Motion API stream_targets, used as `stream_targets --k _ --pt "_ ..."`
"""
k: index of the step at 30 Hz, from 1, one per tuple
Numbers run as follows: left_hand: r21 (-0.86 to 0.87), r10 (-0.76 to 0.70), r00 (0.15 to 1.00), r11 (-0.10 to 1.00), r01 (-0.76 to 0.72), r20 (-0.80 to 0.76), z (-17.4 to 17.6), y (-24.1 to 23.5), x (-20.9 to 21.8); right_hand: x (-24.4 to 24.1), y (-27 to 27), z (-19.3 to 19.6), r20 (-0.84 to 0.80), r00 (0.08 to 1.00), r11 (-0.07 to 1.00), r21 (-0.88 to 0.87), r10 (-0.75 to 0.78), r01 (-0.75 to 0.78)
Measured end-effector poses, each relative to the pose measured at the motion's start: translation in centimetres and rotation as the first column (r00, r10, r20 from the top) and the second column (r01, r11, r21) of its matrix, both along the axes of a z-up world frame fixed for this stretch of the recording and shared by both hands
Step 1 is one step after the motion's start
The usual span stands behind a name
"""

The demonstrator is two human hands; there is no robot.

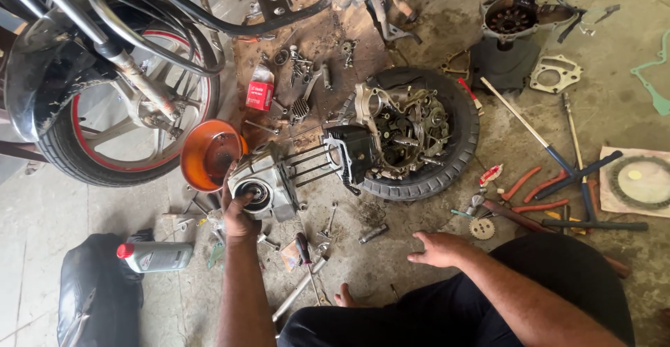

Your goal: The person sits on the workshop floor fitting a metal gasket onto a motorcycle cylinder and aligning it over the piston and studs. They then pick up the cylinder assembly, position it on the engine crankcase, and press and adjust the parts together by hand.

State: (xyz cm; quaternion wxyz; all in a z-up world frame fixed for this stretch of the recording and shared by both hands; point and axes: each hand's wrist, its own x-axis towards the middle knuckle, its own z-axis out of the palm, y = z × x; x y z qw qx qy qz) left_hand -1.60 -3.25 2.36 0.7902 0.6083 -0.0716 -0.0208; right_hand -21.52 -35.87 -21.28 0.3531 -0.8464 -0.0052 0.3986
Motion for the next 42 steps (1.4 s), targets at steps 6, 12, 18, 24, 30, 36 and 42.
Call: stream_targets --k 6,12,18,24,30,36,42 --pt "0.081 -0.02 1.0 0.997 0.019 0.01 0.0 -0.1 -0.5 0.1 -0.1 0.7 0.008 1.0 1.0 -0.016 0.011 -0.011" --pt "0.224 0.014 0.999 0.974 -0.023 0.044 0.6 -2.4 -1.2 0.2 -0.2 1.1 -0.009 1.0 1.0 -0.01 0.021 -0.021" --pt "0.354 0.104 0.992 0.927 -0.124 0.076 0.3 -5.6 -1.9 0.2 0.0 1.1 0.005 1.0 1.0 -0.012 0.026 -0.026" --pt "0.388 -0.019 0.973 0.919 -0.074 0.231 -4.0 -6.7 -1.1 -0.2 -0.5 1.3 0.046 0.999 1.0 -0.009 0.002 -0.002" --pt "0.434 0.007 0.979 0.896 -0.096 0.203 -3.5 -7.4 -1.3 -0.3 -0.3 0.9 0.141 0.99 0.999 0.037 -0.024 0.019" --pt "0.462 -0.003 0.979 0.882 -0.093 0.203 -2.8 -7.2 -1.8 0.6 2.2 7.0 0.209 0.947 0.936 0.308 -0.244 0.173" --pt "0.377 0.017 0.976 0.921 -0.1 0.216 -3.7 -6.8 -1.8 2.9 5.8 11.7 0.229 0.86 0.869 0.323 -0.457 0.375"
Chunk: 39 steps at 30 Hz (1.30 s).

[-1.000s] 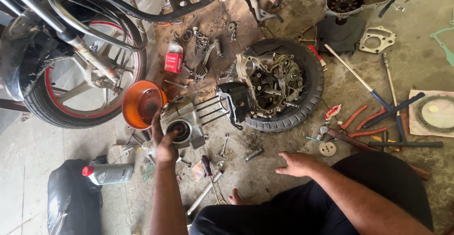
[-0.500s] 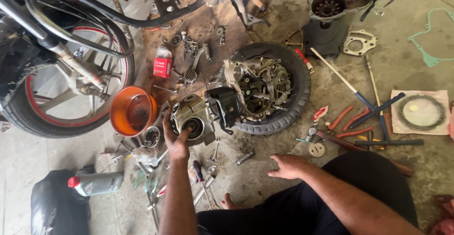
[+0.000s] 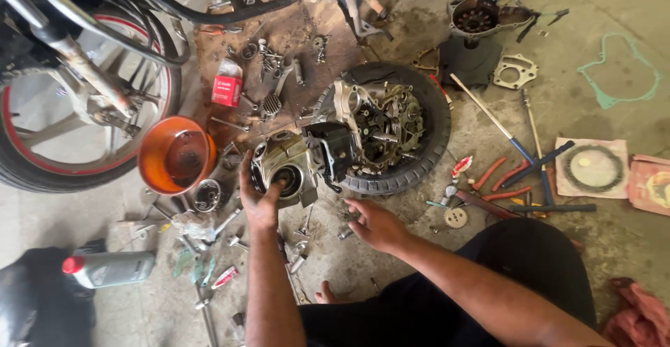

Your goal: The person sits on the workshop floor fitting a metal gasket onto a motorcycle cylinder and aligning it over the piston and studs. They then pick up the cylinder assembly, position it on the engine crankcase, and press and adjust the parts together by hand.

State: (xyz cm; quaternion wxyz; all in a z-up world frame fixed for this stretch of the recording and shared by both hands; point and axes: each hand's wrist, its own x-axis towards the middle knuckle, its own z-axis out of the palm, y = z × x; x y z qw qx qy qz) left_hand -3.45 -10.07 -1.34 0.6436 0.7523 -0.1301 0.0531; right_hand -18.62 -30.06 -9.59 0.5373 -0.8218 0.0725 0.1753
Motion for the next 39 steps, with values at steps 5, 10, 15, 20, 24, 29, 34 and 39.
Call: stream_targets --k 5,10,15,20,24,29,34,39 --pt "-0.003 0.03 0.999 1.0 -0.03 0.025 -0.2 0.5 -0.1 2.0 2.1 -1.9 0.188 0.981 0.997 -0.046 -0.045 0.055" --pt "0.069 0.019 0.993 0.997 -0.027 0.114 -0.8 1.5 0.3 3.1 3.7 -1.7 0.152 0.988 0.995 -0.085 -0.035 0.049" --pt "0.209 0.065 0.985 0.973 -0.098 0.158 0.8 1.9 0.2 3.8 5.1 -2.2 0.144 0.988 0.997 0.056 -0.057 0.05" --pt "0.224 0.053 0.98 0.97 -0.096 0.191 0.5 2.6 0.4 4.1 6.4 -2.6 0.182 0.978 0.966 0.251 -0.103 0.055" --pt "0.212 0.054 0.985 0.973 -0.089 0.165 0.6 2.7 0.2 4.5 6.8 -2.6 0.144 0.968 0.907 0.398 -0.207 0.135" --pt "0.256 0.075 0.979 0.959 -0.123 0.191 0.5 2.8 0.2 5.8 5.4 -3.0 0.09 0.959 0.885 0.416 -0.27 0.21" --pt "0.216 0.058 0.982 0.972 -0.098 0.181 0.0 2.9 0.2 7.0 4.0 -1.6 -0.117 0.96 0.569 0.785 -0.253 0.245" --pt "0.223 0.052 0.975 0.97 -0.101 0.216 -0.1 2.9 0.3 8.1 1.8 -0.1 -0.254 0.966 0.246 0.935 -0.046 0.257"
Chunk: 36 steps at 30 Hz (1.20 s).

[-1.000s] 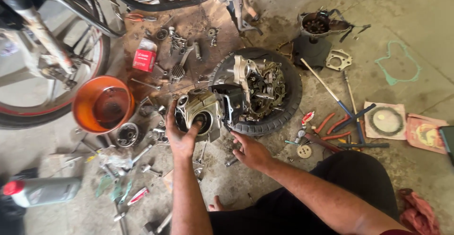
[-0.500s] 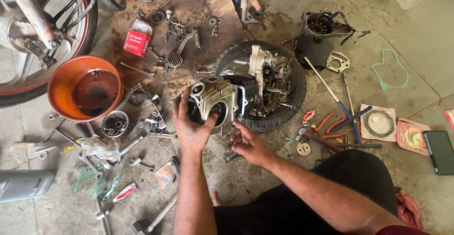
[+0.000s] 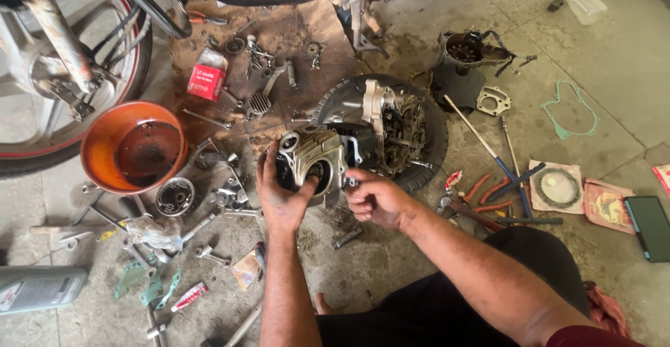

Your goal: The person sits on the workshop floor fitting a metal gasket onto a motorcycle cylinder and aligning it over the piston and studs. They then pick up the cylinder assembly, position it on the engine crankcase, and press and adjust the parts together by hand.

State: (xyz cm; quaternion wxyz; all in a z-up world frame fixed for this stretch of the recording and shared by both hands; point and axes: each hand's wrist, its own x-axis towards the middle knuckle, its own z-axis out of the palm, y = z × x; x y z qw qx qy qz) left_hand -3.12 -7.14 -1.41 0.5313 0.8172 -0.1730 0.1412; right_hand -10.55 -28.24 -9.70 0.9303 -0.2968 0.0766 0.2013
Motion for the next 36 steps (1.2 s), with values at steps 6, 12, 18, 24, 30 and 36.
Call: stream_targets --k 6,12,18,24,30,36 --pt "0.086 0.037 0.999 0.996 -0.037 -0.001 -0.2 0.0 0.1 1.4 -0.9 -0.1 0.041 0.975 0.94 0.258 0.22 -0.223" --pt "0.166 0.073 0.997 0.984 -0.071 -0.01 0.2 -0.5 -0.3 2.6 -0.7 -0.6 0.04 0.97 0.913 0.329 0.241 -0.241" --pt "0.134 0.073 0.997 0.988 -0.072 -0.005 -0.1 -0.6 -0.5 2.6 -0.3 -1.9 0.017 0.981 0.95 0.247 0.194 -0.192" --pt "0.251 0.073 0.997 0.965 -0.072 0.007 1.0 -1.3 -1.4 3.4 -0.1 -2.5 0.06 0.969 0.918 0.313 0.239 -0.245" --pt "0.348 0.069 0.992 0.932 -0.102 0.104 2.4 -2.5 -2.5 3.0 0.1 -0.2 0.061 0.96 0.922 0.27 0.273 -0.279" --pt "0.351 0.068 0.99 0.93 -0.107 0.122 2.5 -2.0 -2.3 2.2 1.0 2.1 0.105 0.975 0.978 -0.088 0.198 -0.189"
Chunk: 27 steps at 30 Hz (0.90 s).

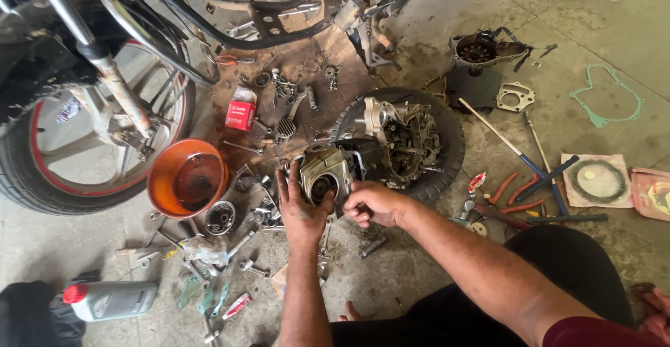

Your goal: The person sits on the workshop floor fitting a metal gasket onto a motorcycle cylinder and aligning it over the piston and studs. They then pick up the cylinder assembly, position it on the engine crankcase, and press and adjust the parts together by hand.

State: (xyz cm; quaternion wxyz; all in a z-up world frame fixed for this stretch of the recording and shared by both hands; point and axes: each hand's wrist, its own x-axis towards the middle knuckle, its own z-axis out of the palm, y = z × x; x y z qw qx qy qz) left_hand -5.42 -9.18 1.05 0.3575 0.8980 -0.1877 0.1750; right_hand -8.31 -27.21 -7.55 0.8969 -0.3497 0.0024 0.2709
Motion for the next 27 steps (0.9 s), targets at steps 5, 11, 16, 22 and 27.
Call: stream_targets --k 5,11,16,22,27 --pt "0.072 0.02 0.997 0.997 -0.026 0.079 -0.9 0.1 0.0 -0.8 0.6 -0.3 -0.004 0.997 0.984 -0.162 -0.082 0.081" --pt "0.131 0.097 0.995 0.987 -0.092 -0.029 -1.1 0.1 0.1 -3.6 1.8 1.5 -0.272 0.918 0.847 0.377 -0.287 0.376" --pt "0.106 0.063 0.998 0.992 -0.064 0.016 -1.3 0.4 0.1 -5.9 2.9 -0.7 0.16 0.866 0.844 -0.2 -0.474 0.499" --pt "0.019 -0.013 0.997 1.0 0.012 0.071 -1.0 0.5 -0.2 -5.3 2.7 4.3 0.24 0.959 0.753 -0.6 -0.154 0.271" --pt "0.002 -0.075 0.988 0.997 0.076 0.135 -1.8 1.2 -0.2 -5.6 3.2 5.9 0.159 0.983 0.748 -0.641 -0.089 0.172"
